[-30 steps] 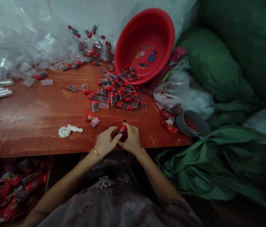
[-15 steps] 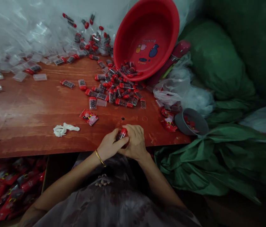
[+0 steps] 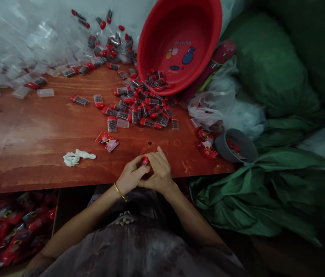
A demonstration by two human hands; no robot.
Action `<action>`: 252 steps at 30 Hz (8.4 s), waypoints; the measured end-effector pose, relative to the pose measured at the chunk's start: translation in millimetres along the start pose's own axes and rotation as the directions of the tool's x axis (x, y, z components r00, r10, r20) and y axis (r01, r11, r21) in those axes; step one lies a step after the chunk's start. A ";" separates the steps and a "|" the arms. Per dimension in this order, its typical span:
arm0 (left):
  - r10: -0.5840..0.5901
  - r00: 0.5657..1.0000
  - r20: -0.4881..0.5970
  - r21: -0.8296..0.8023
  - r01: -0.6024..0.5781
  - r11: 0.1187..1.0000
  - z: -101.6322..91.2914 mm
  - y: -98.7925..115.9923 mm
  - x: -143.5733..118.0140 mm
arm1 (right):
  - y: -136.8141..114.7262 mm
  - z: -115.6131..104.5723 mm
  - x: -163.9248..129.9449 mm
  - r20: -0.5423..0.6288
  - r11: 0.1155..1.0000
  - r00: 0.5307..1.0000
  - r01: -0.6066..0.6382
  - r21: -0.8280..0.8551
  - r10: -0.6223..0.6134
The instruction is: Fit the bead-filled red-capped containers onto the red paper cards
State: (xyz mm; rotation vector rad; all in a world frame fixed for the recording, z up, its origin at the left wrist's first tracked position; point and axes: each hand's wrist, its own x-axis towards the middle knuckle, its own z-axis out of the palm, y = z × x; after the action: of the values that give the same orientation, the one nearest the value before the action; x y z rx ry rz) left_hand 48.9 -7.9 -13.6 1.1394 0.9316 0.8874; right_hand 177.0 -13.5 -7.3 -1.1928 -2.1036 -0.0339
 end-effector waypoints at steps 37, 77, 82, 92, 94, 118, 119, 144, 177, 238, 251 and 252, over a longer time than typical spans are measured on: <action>0.145 0.987 0.073 0.576 -0.161 0.802 -29.0 16.1 -5.9 | -2.5 5.5 6.1 0.136 0.999 0.990 -0.046 -0.001 0.046; 0.200 0.970 0.137 0.315 -0.234 0.920 -21.4 24.8 4.3 | 11.2 8.1 21.7 -0.033 0.997 0.999 0.039 0.061 -0.037; 0.287 0.946 0.153 0.277 -0.320 0.906 -22.7 24.0 5.8 | 6.6 5.0 29.5 -0.029 0.995 0.997 0.078 0.067 -0.076; 0.327 0.945 0.032 0.034 -0.328 0.944 -21.9 12.2 6.7 | 1.8 10.2 37.7 -0.059 0.993 0.992 0.113 0.040 -0.111; 0.299 0.954 0.020 0.014 -0.299 0.954 -22.8 9.4 7.5 | 3.2 12.8 37.7 -0.045 0.993 0.994 0.101 0.056 -0.098; 0.101 0.983 -0.152 0.289 -0.053 0.956 -23.0 -4.6 0.9 | 20.3 16.1 3.6 0.496 0.071 0.666 -0.634 0.770 0.557; 0.098 0.983 -0.158 0.312 -0.044 0.949 -22.5 -4.2 0.2 | 20.3 15.4 4.2 0.521 0.038 0.640 -0.650 0.759 0.565; 0.230 0.972 0.052 0.841 -0.167 0.515 -31.4 -9.4 23.3 | 14.8 5.3 44.2 0.554 0.928 0.746 -0.326 -0.179 0.369; 0.168 0.933 -0.319 0.061 -0.157 0.986 -26.1 7.3 -9.1 | 4.2 50.3 5.7 0.474 -0.038 0.588 -0.601 0.798 0.655; 0.602 0.794 0.085 0.787 -0.424 0.448 -29.6 -29.1 41.3 | 14.3 34.1 85.9 0.573 0.812 0.653 -0.582 -0.039 0.495; 0.334 0.937 -0.104 0.593 -0.212 0.777 -36.0 -20.3 36.7 | 35.8 58.3 74.8 0.540 0.156 0.481 -0.829 0.537 0.691; 0.312 0.942 -0.125 0.568 -0.190 0.801 -36.4 -20.0 37.2 | 36.7 56.4 70.5 0.529 0.152 0.484 -0.821 0.551 0.697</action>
State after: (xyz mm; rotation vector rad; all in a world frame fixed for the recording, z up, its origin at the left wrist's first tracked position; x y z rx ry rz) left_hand 30.4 34.7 -44.3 1.7224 1.2837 1.0019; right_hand 150.2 79.5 -19.3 -1.5442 -1.0474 1.3616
